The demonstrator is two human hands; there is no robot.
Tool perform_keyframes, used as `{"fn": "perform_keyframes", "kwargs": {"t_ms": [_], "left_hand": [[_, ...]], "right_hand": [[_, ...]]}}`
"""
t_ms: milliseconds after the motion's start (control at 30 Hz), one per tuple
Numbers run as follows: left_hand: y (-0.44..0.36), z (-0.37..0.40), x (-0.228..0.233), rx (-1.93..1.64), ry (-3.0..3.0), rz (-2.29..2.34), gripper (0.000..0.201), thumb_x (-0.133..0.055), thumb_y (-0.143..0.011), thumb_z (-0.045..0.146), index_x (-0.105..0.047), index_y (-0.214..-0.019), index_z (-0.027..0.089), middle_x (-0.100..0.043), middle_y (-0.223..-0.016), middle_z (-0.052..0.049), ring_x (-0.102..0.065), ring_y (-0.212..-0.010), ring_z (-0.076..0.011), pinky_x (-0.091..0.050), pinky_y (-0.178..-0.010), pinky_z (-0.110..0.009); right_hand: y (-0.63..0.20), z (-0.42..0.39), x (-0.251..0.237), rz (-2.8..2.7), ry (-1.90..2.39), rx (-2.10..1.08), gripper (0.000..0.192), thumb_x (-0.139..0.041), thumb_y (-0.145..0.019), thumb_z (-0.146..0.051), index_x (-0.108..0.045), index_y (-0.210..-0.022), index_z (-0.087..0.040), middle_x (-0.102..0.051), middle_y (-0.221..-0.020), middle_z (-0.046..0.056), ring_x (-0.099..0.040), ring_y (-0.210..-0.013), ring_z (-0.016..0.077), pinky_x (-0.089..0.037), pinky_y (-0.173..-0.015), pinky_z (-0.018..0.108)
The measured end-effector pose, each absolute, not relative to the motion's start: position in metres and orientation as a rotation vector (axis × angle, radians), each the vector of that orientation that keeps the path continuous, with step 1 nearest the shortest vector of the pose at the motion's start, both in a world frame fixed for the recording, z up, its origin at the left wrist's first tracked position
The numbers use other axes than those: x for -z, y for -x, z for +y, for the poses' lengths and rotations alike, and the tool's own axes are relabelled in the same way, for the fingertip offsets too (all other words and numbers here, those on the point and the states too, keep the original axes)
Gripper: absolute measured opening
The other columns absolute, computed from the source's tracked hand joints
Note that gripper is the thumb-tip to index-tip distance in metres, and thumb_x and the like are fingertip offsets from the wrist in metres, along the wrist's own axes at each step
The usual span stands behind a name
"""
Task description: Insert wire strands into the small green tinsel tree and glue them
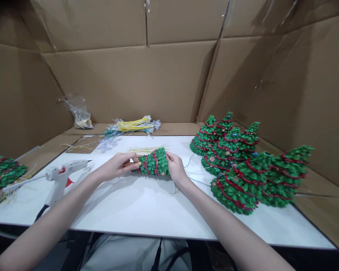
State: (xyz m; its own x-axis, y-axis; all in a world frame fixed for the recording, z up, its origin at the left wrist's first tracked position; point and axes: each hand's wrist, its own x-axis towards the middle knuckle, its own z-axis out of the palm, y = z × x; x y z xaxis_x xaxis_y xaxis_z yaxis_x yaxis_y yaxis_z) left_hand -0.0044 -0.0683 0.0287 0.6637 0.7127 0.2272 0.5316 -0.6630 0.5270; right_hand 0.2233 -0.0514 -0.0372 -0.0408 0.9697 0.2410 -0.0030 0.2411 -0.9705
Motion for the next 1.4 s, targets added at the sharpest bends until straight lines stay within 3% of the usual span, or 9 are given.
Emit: {"fn": "perform_keyframes", "kwargs": {"t_ms": [200,433,567,767,1267,1400], "left_hand": [[0.0043,-0.0688,-0.0262,-0.597,-2.485,1.008,0.019,-0.043,-0.09,0.034,-0.05,-0.083,0.017,-0.064,-0.087,-0.002,-0.046,-0.056,-0.007,-0.033,-0.055,-0.018],[0.0045,-0.0703,-0.0251,-0.59,-2.512,1.023,0.018,-0.043,-0.091,0.033,-0.051,-0.085,0.018,-0.064,-0.081,-0.003,-0.062,-0.076,-0.0143,-0.037,-0.059,-0.019],[0.0038,-0.0714,-0.0255,-0.589,-2.543,1.055,0.014,-0.044,-0.09,0.03,-0.049,-0.084,0.018,-0.066,-0.086,-0.003,-0.062,-0.078,-0.0152,-0.036,-0.058,-0.019],[0.004,-0.0677,-0.0216,-0.607,-2.569,1.119,0.016,-0.043,-0.09,0.032,-0.049,-0.085,0.019,-0.065,-0.079,-0.001,-0.056,-0.064,-0.0115,-0.035,-0.058,-0.02],[0.0086,-0.0638,-0.0215,-0.653,-2.372,1.034,0.028,-0.045,-0.087,0.043,-0.051,-0.08,0.017,-0.065,-0.091,-0.002,-0.035,-0.051,-0.0066,-0.03,-0.053,-0.02],[0.0061,-0.0668,-0.0244,-0.658,-2.417,1.022,0.027,-0.045,-0.087,0.04,-0.054,-0.078,0.016,-0.064,-0.087,-0.002,-0.039,-0.055,-0.0076,-0.032,-0.055,-0.02]], "right_hand": [[-0.2194,-0.0577,0.0318,-1.257,1.037,-1.154,0.02,-0.053,-0.072,-0.035,-0.06,-0.072,-0.017,-0.052,-0.053,-0.002,-0.043,-0.044,0.012,-0.035,-0.041,0.025],[-0.216,-0.0606,0.0302,-1.198,1.039,-1.162,0.022,-0.054,-0.071,-0.039,-0.059,-0.072,-0.017,-0.05,-0.052,-0.002,-0.041,-0.04,0.0114,-0.031,-0.036,0.024],[-0.2176,-0.0581,0.0351,-1.253,1.048,-1.016,0.027,-0.053,-0.075,-0.044,-0.059,-0.072,-0.018,-0.05,-0.052,-0.001,-0.041,-0.044,0.0123,-0.033,-0.04,0.024],[-0.2203,-0.0559,0.036,-1.354,1.027,-0.876,0.031,-0.05,-0.078,-0.046,-0.056,-0.068,-0.018,-0.05,-0.057,0.0,-0.043,-0.056,0.0142,-0.035,-0.048,0.025],[-0.2253,-0.0512,0.0355,-1.435,1.024,-0.891,0.024,-0.05,-0.078,-0.039,-0.056,-0.068,-0.017,-0.055,-0.068,0.001,-0.046,-0.065,0.016,-0.037,-0.062,0.027],[-0.2241,-0.053,0.0336,-1.409,1.015,-0.925,0.024,-0.05,-0.078,-0.038,-0.052,-0.065,-0.017,-0.053,-0.066,0.0,-0.046,-0.066,0.0156,-0.036,-0.061,0.027]]}}
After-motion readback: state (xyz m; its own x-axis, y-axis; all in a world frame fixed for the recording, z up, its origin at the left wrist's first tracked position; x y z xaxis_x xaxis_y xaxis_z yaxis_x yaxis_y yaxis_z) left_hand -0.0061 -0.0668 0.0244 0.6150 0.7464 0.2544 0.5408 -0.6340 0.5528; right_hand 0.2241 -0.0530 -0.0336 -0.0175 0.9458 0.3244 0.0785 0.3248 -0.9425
